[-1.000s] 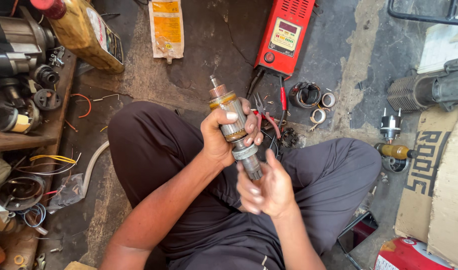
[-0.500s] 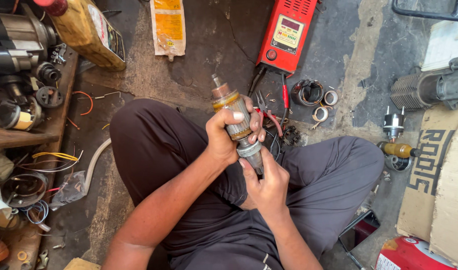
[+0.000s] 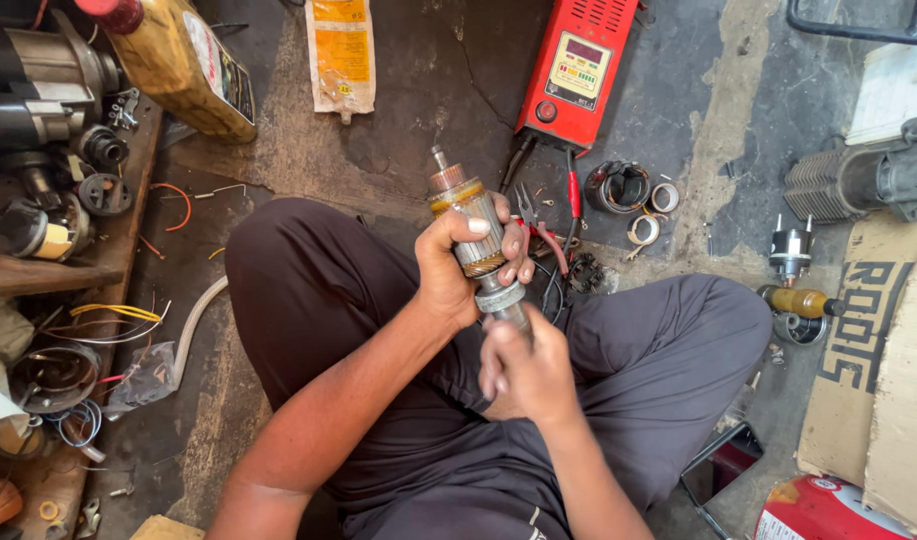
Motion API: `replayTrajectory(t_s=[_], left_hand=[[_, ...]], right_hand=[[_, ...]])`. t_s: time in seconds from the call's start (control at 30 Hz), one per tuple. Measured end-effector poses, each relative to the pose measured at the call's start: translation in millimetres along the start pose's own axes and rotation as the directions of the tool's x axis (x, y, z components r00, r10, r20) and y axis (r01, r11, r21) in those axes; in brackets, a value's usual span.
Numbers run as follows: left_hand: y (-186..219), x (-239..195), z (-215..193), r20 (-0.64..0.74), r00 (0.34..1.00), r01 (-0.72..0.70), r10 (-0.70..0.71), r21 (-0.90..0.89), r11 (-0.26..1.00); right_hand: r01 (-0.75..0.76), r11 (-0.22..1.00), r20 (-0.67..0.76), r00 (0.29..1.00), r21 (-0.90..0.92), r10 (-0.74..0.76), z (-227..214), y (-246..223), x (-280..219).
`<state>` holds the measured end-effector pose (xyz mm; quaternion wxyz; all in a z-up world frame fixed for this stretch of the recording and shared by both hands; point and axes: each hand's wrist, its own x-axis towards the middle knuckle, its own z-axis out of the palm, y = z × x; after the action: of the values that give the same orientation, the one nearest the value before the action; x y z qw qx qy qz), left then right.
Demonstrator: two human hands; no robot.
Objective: The person sits on the floor and uses pliers to strip wires and connect them to a battery charger. They then use the pliers to scrape and clean the interior of a cylindrical motor component and inspect a rotor assembly.
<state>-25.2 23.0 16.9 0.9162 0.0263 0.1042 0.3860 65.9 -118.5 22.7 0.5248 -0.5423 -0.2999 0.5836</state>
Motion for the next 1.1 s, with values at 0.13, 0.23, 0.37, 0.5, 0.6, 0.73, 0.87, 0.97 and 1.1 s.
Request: replayTrajectory(t_s=[0.13, 0.23, 0.37, 0.5, 0.6, 0.73, 0.87, 0.97, 1.1], left_hand=[[-1, 0, -2, -0.030, 0.999, -0.028, 0.030, 0.048, 0.998], [1, -1, -4, -0.038, 0.999, -0.028, 0.030, 0.057, 0.998], [-1, 0, -2, -0.039, 0.999, 0.001, 0.000, 0.019, 1.000], [-1, -1, -1, -0.034, 0.999, 0.016, -0.015, 0.034, 0.999], [-3, 0, -3, -0.038, 0.999, 0.006, -0.004, 0.045, 0.999], [-3, 1, -2, -0.053, 0.998, -0.026, 0.031, 0.081, 0.996], [-1, -1, -3, -0.038, 0.999, -0.024, 0.025, 0.043, 0.999], [0, 1, -1, -0.027, 0.999, -0.016, 0.017, 0.025, 1.000], [1, -1, 0, -0.024, 1.000, -0.010, 0.011, 0.029, 1.000]], right_hand=[[0.085, 0.938, -0.121, 0.984, -0.335, -0.132, 6, 0, 0], [0.009, 0.987, -0.097, 0.995, -0.159, -0.025, 5, -3, 3], [-0.532, 0.484, 0.472, 0.845, 0.695, 0.251, -7, -13, 6], [-0.520, 0.446, 0.512, 0.846, 0.728, 0.151, -6, -11, 6], [-0.021, 0.999, 0.000, 1.000, 0.032, 0.021, 2, -4, -1], [0.103, 0.938, -0.119, 0.981, -0.332, -0.150, 6, -4, 1], [-0.126, 0.968, 0.079, 0.991, 0.218, 0.111, 1, -6, 4], [-0.570, 0.402, 0.523, 0.821, 0.717, 0.231, -7, -8, 7], [-0.511, 0.428, 0.472, 0.858, 0.745, 0.203, -8, -3, 6]])
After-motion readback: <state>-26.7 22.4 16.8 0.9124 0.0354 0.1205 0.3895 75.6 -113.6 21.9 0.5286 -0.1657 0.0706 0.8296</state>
